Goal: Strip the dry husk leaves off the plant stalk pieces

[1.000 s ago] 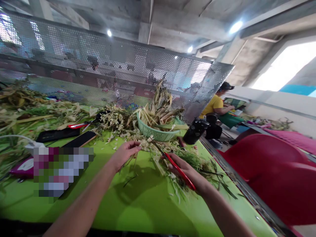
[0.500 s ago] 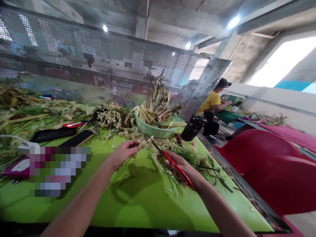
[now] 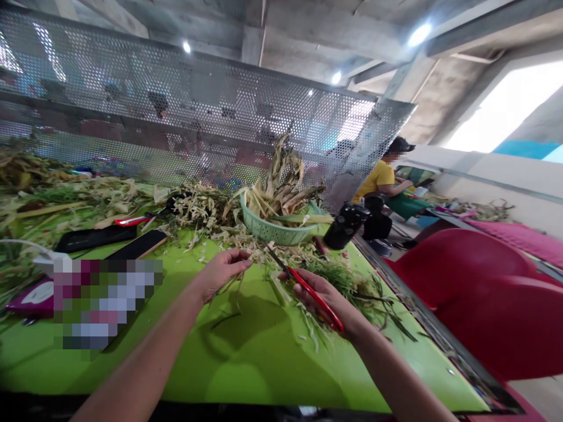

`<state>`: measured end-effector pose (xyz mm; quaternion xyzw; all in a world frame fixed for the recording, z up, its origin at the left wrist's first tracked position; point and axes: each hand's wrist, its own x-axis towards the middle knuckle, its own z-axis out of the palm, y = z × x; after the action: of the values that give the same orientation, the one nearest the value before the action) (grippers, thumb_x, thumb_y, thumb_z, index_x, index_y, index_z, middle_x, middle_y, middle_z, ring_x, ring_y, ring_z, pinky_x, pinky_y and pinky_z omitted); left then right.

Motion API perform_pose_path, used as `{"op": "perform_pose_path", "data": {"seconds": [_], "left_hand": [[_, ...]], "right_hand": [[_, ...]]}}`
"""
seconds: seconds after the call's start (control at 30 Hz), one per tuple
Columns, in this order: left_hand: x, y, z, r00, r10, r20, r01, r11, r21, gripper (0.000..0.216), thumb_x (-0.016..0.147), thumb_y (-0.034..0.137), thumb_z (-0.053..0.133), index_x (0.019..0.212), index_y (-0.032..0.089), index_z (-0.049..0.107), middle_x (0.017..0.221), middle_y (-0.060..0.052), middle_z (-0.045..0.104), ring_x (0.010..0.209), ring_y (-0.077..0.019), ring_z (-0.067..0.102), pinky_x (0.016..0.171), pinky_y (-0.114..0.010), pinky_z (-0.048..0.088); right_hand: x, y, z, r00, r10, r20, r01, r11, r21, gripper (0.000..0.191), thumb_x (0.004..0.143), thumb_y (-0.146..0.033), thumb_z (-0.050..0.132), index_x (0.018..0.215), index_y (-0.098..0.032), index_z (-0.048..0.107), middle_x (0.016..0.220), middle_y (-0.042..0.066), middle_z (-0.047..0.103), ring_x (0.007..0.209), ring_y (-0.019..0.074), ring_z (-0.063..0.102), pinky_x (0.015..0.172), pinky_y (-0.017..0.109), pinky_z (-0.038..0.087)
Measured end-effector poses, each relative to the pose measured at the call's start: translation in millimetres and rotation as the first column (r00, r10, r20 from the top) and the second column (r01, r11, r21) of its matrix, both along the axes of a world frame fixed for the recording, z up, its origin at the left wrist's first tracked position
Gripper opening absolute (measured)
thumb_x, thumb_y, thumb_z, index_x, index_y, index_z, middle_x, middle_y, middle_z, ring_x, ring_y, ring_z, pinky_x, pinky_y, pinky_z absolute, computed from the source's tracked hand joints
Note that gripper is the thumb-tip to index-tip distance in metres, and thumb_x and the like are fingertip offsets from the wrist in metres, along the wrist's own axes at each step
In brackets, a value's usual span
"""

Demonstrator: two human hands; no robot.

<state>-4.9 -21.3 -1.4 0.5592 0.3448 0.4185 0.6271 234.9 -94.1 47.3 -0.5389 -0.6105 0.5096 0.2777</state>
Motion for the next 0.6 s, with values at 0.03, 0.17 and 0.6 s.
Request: {"op": "perform_pose_path", "data": {"seconds": [0.03, 0.17, 0.6], "left_hand": [[0, 0, 0.4, 1.0, -0.002, 0.0, 0.002, 1.0, -0.001, 0.039, 0.069, 0.044, 0.07, 0.094, 0.014, 0.064, 0.083, -0.003, 0.062, 0.072, -0.0118, 0.051, 0.071, -0.026, 0.039], [-1, 0, 0.1, 1.0, -0.009, -0.006, 0.009, 1.0, -0.004, 0.039, 0.068, 0.045, 0.07, 0.093, 0.014, 0.065, 0.083, -0.004, 0.062, 0.071, -0.0118, 0.051, 0.07, -0.026, 0.039], [-4, -7, 9.6, 0.997, 0.023, 0.073, -0.014, 0.993, -0.119, 0.036, 0.071, 0.035, 0.069, 0.101, 0.016, 0.065, 0.089, -0.003, 0.062, 0.077, -0.0121, 0.054, 0.077, -0.027, 0.042]], "right_hand": [[-1, 0, 0.2, 1.0, 0.005, 0.004, -0.005, 1.0, 0.005, 0.054, 0.082, -0.057, 0.057, 0.119, -0.018, 0.056, 0.071, -0.001, 0.043, 0.052, 0.0079, 0.031, 0.045, 0.023, 0.023], [-2, 0, -3.7, 1.0, -0.012, 0.02, 0.011, 1.0, 0.025, 0.053, 0.081, -0.059, 0.056, 0.115, -0.018, 0.057, 0.065, -0.003, 0.039, 0.049, 0.008, 0.03, 0.044, 0.023, 0.021], [18, 18, -18.2, 0.777, -0.172, 0.606, -0.068, 0.934, 0.351, 0.044, 0.081, -0.043, 0.057, 0.119, -0.019, 0.06, 0.104, 0.008, 0.069, 0.091, 0.0271, 0.063, 0.077, 0.035, 0.049]]}}
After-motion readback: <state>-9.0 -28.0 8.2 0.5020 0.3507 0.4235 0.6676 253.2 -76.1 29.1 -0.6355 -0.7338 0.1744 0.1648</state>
